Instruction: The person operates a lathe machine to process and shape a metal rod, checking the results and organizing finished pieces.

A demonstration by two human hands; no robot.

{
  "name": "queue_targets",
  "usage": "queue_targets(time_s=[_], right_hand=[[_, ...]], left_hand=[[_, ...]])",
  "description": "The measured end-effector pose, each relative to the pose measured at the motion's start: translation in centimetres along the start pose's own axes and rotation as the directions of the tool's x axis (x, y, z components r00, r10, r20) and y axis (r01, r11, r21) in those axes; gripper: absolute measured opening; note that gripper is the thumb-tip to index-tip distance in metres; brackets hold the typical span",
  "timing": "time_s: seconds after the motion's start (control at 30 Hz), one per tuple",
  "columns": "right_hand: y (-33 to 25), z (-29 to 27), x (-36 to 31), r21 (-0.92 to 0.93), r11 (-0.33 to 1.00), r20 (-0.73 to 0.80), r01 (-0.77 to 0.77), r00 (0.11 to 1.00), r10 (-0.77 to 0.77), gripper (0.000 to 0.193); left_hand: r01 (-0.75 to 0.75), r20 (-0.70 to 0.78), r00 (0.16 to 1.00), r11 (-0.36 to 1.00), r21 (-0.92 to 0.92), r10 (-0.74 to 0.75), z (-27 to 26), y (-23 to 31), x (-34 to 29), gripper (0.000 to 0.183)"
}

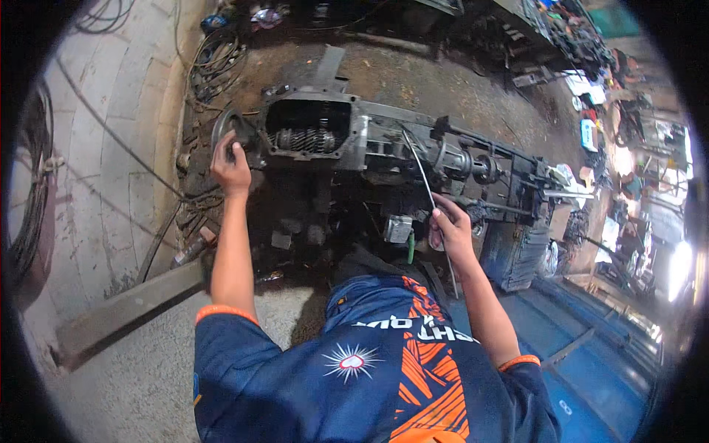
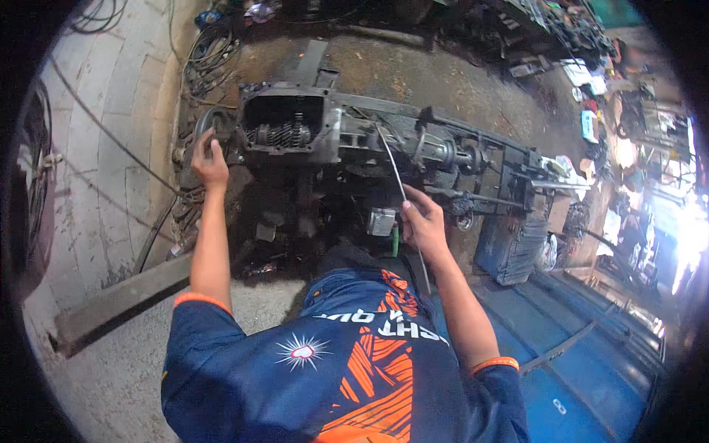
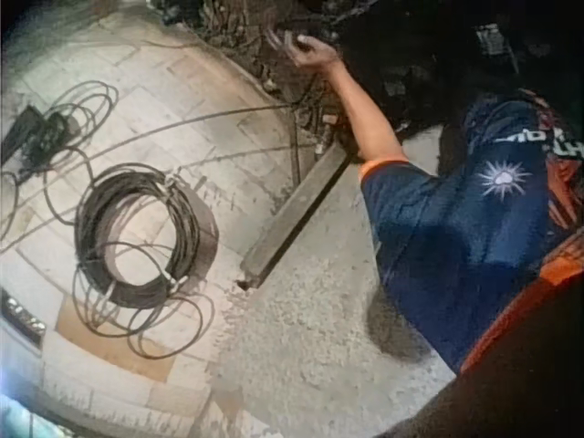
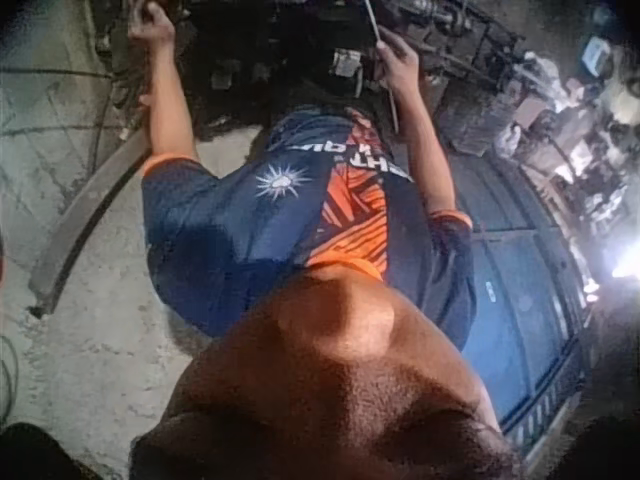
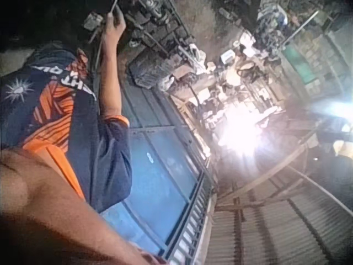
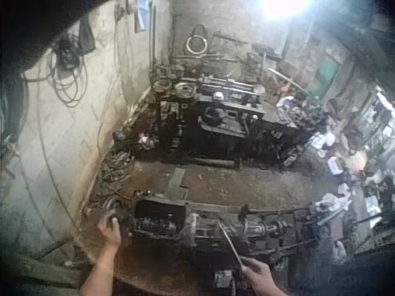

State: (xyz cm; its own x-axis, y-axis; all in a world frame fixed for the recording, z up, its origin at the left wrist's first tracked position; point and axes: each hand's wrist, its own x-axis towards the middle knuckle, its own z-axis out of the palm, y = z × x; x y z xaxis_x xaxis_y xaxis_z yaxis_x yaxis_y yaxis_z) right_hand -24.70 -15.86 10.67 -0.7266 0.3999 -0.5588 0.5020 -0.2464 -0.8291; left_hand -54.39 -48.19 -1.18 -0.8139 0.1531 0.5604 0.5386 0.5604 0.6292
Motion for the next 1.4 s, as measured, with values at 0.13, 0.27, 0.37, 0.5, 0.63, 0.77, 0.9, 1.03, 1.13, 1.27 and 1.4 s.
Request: queue_targets(time_s=[0.13, 0.27, 0.37, 0.5, 0.63, 0.77, 0.9, 1.03, 1.13, 1.27, 1.4], right_hand=[[2.5, -2.2, -2.9, 0.05, 0.992, -0.112, -0.114, 0.987, 0.119, 0.041], [4.0, -2.5, -3.1, -0.015, 0.993, -0.127, -0.119, 0.985, 0.116, 0.038], [5.7, -2.9, -2.2, -0.018, 0.996, -0.126, -0.091, 0.988, 0.088, 0.036], [3.8, -2.0, -2.5, -0.045, 0.994, -0.097, -0.096, 0.991, 0.091, 0.035], [2.2, -1.0, -1.8, -0.026, 0.994, -0.106, -0.105, 0.989, 0.102, 0.035], [1.6, -1.2, -0.9, 0.033, 0.992, -0.108, -0.122, 0.986, 0.125, 0.032], [1.4, -1.1, -1.0, 0.077, 0.988, -0.12, -0.134, 0.982, 0.143, 0.03], [1.9, -0.1, 1.4, 0.078, 0.992, -0.102, -0.096, 0.989, 0.104, 0.025], [2.3, 1.3, 3.0, 0.073, 0.997, -0.082, -0.022, 0.996, 0.028, 0.018], [4.5, 1.2, 2.6, -0.194, 0.965, -0.151, 0.175, 0.967, -0.205, 0.018], [5.5, -4.1, 3.2, 0.171, 0.975, 0.238, 0.142, 0.954, -0.18, 0.034]], left_hand=[[0.167, 0.236, 0.965, 0.958, -0.235, -0.11, 3.2, 12.8, -4.1, 0.014], [0.124, 0.632, 0.754, 0.905, -0.406, 0.18, 8.1, 21.4, -11.3, 0.035], [0.134, 0.643, 0.735, 0.885, -0.447, 0.214, 10.4, 24.5, -14.0, 0.036], [0.131, 0.629, 0.754, 0.895, -0.427, 0.19, 11.2, 25.2, -14.5, 0.03], [0.19, 0.601, 0.79, 0.883, -0.43, 0.122, 11.7, 25.6, -13.9, 0.023], [0.21, 0.572, 0.816, 0.876, -0.434, 0.088, 12.1, 26.5, -13.1, 0.022], [0.219, 0.546, 0.837, 0.89, -0.4, 0.04, 12.7, 26.9, -14.4, 0.022], [0.239, 0.487, 0.873, 0.903, -0.357, -0.038, 13.2, 26.9, -14.6, 0.023], [0.319, 0.503, 0.856, 0.886, -0.336, -0.118, 13.7, 26.3, -14.1, 0.023], [0.329, 0.521, 0.844, 0.89, -0.315, -0.127, 13.1, 26.8, -15.5, 0.025], [0.417, 0.449, 0.853, 0.865, -0.28, -0.265, 12.9, 30.7, -17.3, 0.027]])
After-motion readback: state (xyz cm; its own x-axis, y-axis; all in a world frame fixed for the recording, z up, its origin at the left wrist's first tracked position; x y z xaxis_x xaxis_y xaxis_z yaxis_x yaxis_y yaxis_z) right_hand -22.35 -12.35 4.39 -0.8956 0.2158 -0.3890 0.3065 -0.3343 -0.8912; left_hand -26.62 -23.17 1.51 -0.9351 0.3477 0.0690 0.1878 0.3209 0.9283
